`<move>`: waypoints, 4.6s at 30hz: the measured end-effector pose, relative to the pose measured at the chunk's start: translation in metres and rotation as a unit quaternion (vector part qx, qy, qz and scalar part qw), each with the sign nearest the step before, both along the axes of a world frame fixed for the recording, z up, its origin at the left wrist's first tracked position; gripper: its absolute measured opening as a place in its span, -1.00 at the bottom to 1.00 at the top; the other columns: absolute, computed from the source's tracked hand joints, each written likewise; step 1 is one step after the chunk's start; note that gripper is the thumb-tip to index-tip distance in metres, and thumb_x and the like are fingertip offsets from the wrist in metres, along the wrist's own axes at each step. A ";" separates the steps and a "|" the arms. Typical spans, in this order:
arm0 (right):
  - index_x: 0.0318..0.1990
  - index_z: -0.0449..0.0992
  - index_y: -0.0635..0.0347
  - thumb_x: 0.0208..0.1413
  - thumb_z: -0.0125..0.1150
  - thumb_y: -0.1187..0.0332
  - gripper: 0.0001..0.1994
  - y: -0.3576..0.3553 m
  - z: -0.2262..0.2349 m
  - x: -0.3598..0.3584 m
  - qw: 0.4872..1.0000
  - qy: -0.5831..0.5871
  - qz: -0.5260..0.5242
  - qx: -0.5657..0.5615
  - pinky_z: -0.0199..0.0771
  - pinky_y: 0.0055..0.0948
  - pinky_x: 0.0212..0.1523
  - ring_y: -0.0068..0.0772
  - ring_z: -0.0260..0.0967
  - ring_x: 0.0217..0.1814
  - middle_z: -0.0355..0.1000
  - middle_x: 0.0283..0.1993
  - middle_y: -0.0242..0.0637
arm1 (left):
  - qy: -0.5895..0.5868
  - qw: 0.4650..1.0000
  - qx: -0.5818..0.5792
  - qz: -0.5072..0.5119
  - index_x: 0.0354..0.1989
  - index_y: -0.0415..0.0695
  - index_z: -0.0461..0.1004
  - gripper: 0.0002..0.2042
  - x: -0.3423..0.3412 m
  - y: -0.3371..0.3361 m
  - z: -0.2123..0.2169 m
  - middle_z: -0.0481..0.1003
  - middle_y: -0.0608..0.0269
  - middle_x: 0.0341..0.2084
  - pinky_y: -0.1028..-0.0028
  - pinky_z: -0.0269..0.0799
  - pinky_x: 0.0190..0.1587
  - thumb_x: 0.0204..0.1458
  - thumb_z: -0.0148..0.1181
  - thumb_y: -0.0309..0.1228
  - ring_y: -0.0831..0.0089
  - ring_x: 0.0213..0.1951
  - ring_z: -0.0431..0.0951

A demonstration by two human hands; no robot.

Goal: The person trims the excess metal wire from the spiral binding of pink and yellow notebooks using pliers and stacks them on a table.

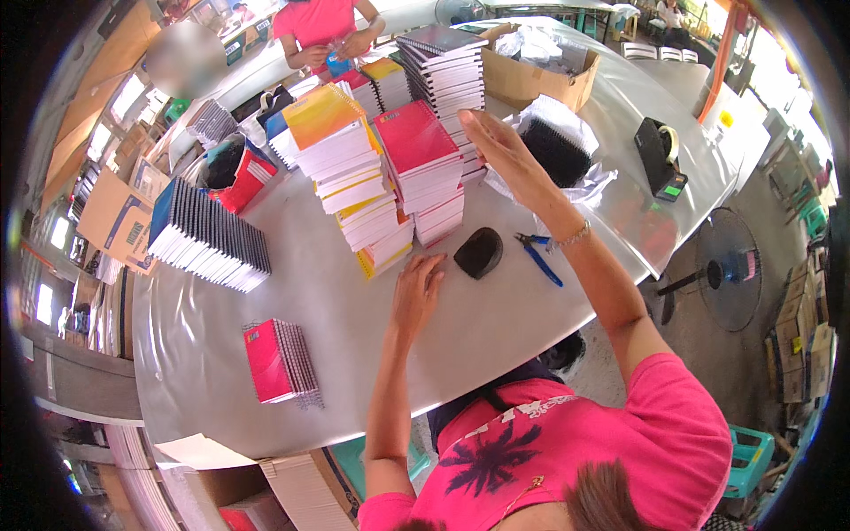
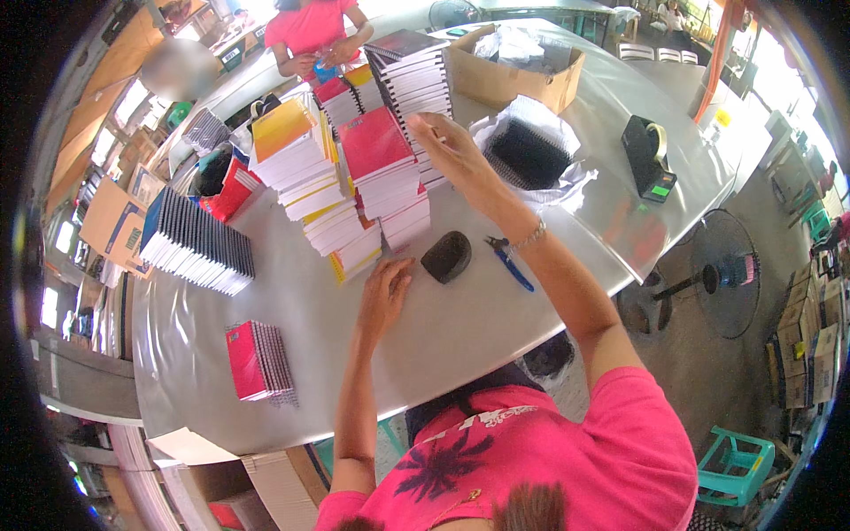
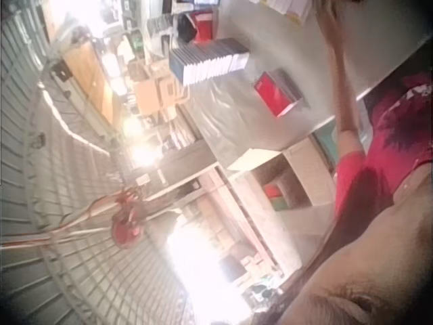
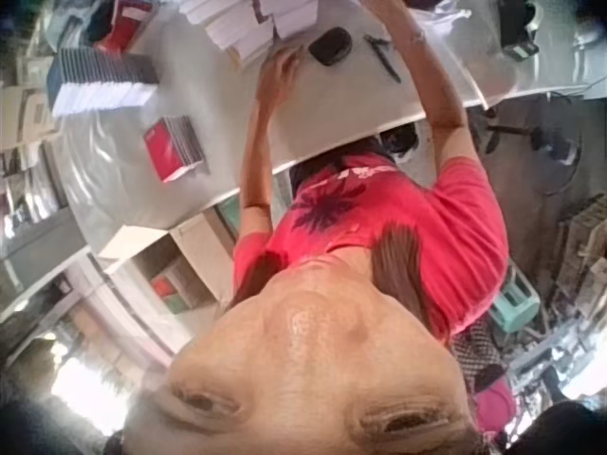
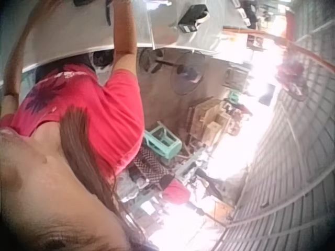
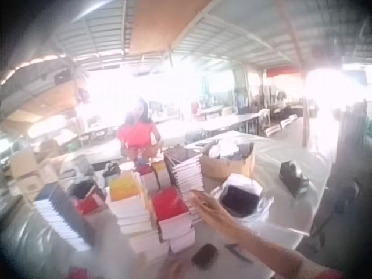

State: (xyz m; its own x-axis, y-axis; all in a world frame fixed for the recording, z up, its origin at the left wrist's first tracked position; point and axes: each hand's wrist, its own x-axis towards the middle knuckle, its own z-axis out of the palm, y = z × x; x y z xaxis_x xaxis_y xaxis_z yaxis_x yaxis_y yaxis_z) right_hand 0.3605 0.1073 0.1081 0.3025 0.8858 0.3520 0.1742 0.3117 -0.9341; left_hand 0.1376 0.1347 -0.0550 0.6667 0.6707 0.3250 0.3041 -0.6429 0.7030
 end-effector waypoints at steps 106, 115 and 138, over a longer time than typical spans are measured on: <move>-0.17 0.44 0.12 0.17 0.11 0.30 -0.85 -0.100 -0.107 -0.047 0.937 -0.342 0.029 -0.064 0.14 -0.26 -0.07 -0.17 0.38 -0.10 0.44 -0.23 -0.26 | 0.109 0.927 0.151 0.325 -0.22 0.01 0.43 -0.61 0.013 -0.097 0.033 0.33 0.33 -0.25 -0.03 -0.01 0.07 -0.11 0.33 -0.04 0.20 -0.03 0.27; -0.15 0.48 -0.01 0.09 0.14 0.27 -0.82 -0.092 -0.125 -0.046 0.828 -0.561 0.013 0.008 0.20 -0.25 -0.01 -0.27 0.30 0.01 0.37 -0.11 -0.36 | 0.105 0.934 0.152 0.307 -0.23 0.00 0.47 -0.70 0.012 -0.097 0.036 0.40 0.27 -0.24 0.01 0.00 0.08 -0.06 0.30 -0.13 0.14 -0.04 0.31; -0.17 0.45 0.31 0.13 0.11 0.45 -0.85 -0.096 -0.109 -0.058 0.949 -0.292 0.112 0.032 0.29 -0.26 0.08 -0.14 0.27 0.00 0.29 -0.17 -0.15 | 0.128 0.935 0.127 0.305 -0.22 -0.02 0.43 -0.76 0.010 -0.105 0.036 0.37 0.29 -0.19 -0.11 -0.13 0.17 -0.03 0.22 -0.24 0.18 0.05 0.28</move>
State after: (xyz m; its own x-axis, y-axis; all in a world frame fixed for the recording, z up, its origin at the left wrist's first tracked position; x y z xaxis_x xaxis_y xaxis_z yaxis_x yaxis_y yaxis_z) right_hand 0.3027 0.0111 -0.0007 -0.1541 0.8763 0.4565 0.5792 0.4545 -0.6768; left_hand 0.1477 0.0302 -0.0188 0.2636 0.8743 0.4075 0.8064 -0.4316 0.4042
